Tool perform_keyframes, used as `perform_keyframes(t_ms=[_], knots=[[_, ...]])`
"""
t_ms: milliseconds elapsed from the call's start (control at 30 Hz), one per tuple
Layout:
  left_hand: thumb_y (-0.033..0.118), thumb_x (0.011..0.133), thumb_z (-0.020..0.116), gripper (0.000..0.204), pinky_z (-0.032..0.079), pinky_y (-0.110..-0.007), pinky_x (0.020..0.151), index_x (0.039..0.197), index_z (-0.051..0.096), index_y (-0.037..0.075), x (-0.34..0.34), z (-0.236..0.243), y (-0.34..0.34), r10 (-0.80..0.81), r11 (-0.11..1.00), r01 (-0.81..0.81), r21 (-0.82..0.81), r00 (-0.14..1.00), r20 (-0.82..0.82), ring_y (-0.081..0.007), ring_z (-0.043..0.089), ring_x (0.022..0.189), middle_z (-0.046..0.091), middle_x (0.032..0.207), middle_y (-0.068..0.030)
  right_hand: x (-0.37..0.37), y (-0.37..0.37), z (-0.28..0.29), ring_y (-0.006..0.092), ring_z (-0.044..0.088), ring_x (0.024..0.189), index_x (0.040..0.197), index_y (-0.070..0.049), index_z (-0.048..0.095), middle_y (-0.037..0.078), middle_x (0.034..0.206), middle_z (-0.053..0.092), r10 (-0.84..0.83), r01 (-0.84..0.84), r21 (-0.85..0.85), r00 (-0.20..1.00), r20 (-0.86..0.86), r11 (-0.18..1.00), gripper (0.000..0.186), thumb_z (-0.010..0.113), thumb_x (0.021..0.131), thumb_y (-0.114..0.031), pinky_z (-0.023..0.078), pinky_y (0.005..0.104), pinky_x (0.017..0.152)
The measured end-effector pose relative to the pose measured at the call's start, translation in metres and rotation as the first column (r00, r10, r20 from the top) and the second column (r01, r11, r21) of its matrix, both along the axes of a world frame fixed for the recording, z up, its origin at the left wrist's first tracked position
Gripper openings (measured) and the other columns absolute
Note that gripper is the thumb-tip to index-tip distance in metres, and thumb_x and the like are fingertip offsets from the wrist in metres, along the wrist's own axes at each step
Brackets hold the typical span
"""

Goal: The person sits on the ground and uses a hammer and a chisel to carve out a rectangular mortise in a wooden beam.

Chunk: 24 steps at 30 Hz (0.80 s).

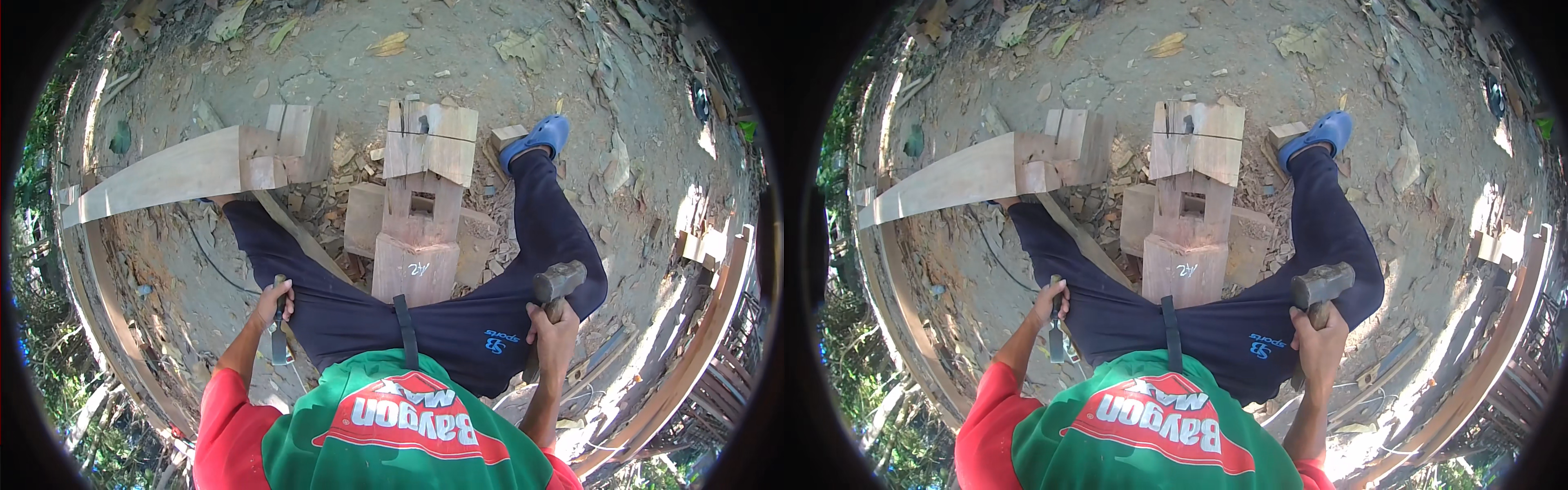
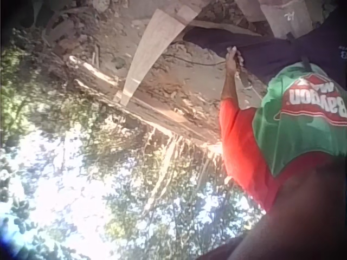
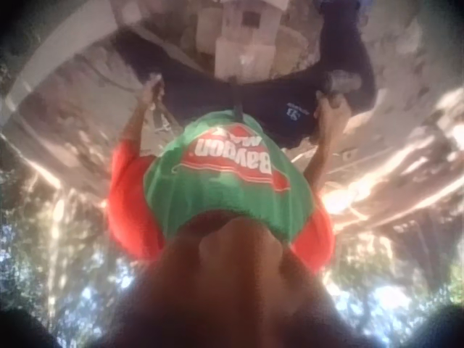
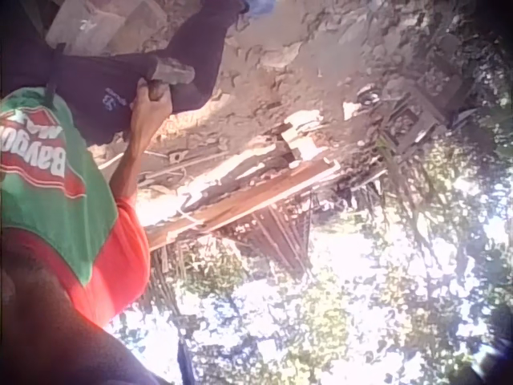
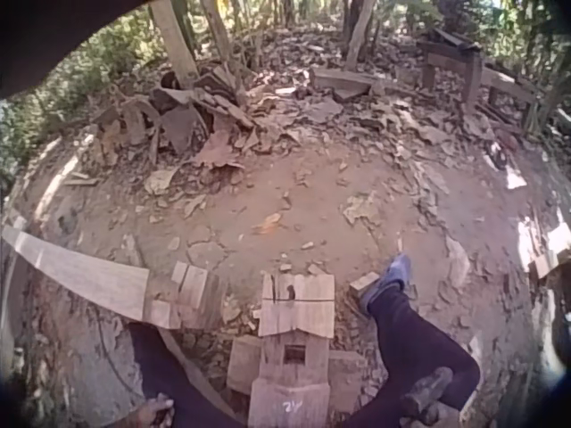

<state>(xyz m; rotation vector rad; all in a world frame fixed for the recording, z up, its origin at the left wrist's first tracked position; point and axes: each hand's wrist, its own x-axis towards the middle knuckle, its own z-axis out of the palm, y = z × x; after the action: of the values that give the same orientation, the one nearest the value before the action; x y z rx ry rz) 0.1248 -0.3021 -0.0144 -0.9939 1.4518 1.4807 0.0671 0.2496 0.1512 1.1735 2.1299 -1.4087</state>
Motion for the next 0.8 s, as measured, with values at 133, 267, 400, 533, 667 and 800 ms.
perform_keyframes(t_ms=[133,267,400,533,667,800], knots=[[0.046,0.097,0.060,0.045,0.046,-0.031,0.042,0.081,0.058,0.005,-0.0013,0.0020,0.0009,0.004,1.000,-0.004,0.006,1.000,-0.011,-0.0183,0.053,0.041,0.061,0.058,-0.0114,0.0013,0.0019,-0.0014,0.0098,0.051,0.046,0.083,-0.001,0.062,0.001,0.058,0.054,-0.007,0.007,-0.012,1.000,-0.011,1.000,0.015,0.072,0.085,-0.012,0.038,0.0260,0.045],[0.047,0.097,0.060,0.045,0.046,-0.031,0.042,0.082,0.058,0.005,-0.0007,0.0021,0.0014,0.005,1.000,-0.005,0.008,1.000,-0.022,-0.0178,0.053,0.041,0.061,0.058,-0.0109,0.0036,0.0031,-0.0045,0.0100,0.051,0.045,0.082,0.000,0.062,0.002,0.058,0.054,-0.006,0.006,-0.004,1.000,-0.016,1.000,0.016,0.072,0.085,-0.012,0.039,0.0262,0.045],[0.047,0.097,0.061,0.044,0.046,-0.031,0.043,0.082,0.058,0.005,-0.0024,0.0042,0.0032,-0.004,1.000,0.005,0.010,1.000,-0.030,-0.0174,0.053,0.041,0.060,0.058,-0.0103,0.0049,0.0041,-0.0050,0.0100,0.051,0.045,0.082,0.000,0.062,0.002,0.058,0.054,0.003,-0.003,0.001,1.000,-0.022,1.000,0.016,0.072,0.085,-0.013,0.039,0.0263,0.045],[0.048,0.096,0.062,0.045,0.046,-0.031,0.043,0.082,0.058,0.005,-0.0025,0.0047,0.0044,-0.006,1.000,0.007,0.010,0.999,-0.032,-0.0173,0.053,0.042,0.060,0.059,-0.0101,0.0056,0.0047,-0.0054,0.0101,0.051,0.045,0.081,0.000,0.061,0.002,0.058,0.054,-0.007,0.007,-0.012,1.000,-0.019,1.000,0.017,0.072,0.085,-0.013,0.039,0.0263,0.045],[0.048,0.097,0.061,0.045,0.046,-0.031,0.043,0.083,0.058,0.005,0.0002,0.0049,0.0040,-0.008,1.000,0.008,0.004,0.999,-0.044,-0.0176,0.053,0.042,0.061,0.059,-0.0104,0.0053,0.0030,-0.0048,0.0101,0.051,0.045,0.081,-0.001,0.061,0.002,0.058,0.053,0.004,-0.004,-0.005,1.000,-0.031,1.000,0.017,0.072,0.085,-0.013,0.038,0.0261,0.045],[0.049,0.097,0.061,0.046,0.046,-0.031,0.042,0.083,0.058,0.005,-0.0003,0.0043,0.0032,0.000,1.000,0.000,0.009,0.999,-0.037,-0.0179,0.053,0.041,0.061,0.059,-0.0106,0.0061,0.0025,-0.0052,0.0099,0.050,0.045,0.081,-0.001,0.060,0.002,0.058,0.053,0.005,-0.005,-0.012,0.999,-0.041,1.000,0.017,0.071,0.085,-0.013,0.038,0.0258,0.045]])
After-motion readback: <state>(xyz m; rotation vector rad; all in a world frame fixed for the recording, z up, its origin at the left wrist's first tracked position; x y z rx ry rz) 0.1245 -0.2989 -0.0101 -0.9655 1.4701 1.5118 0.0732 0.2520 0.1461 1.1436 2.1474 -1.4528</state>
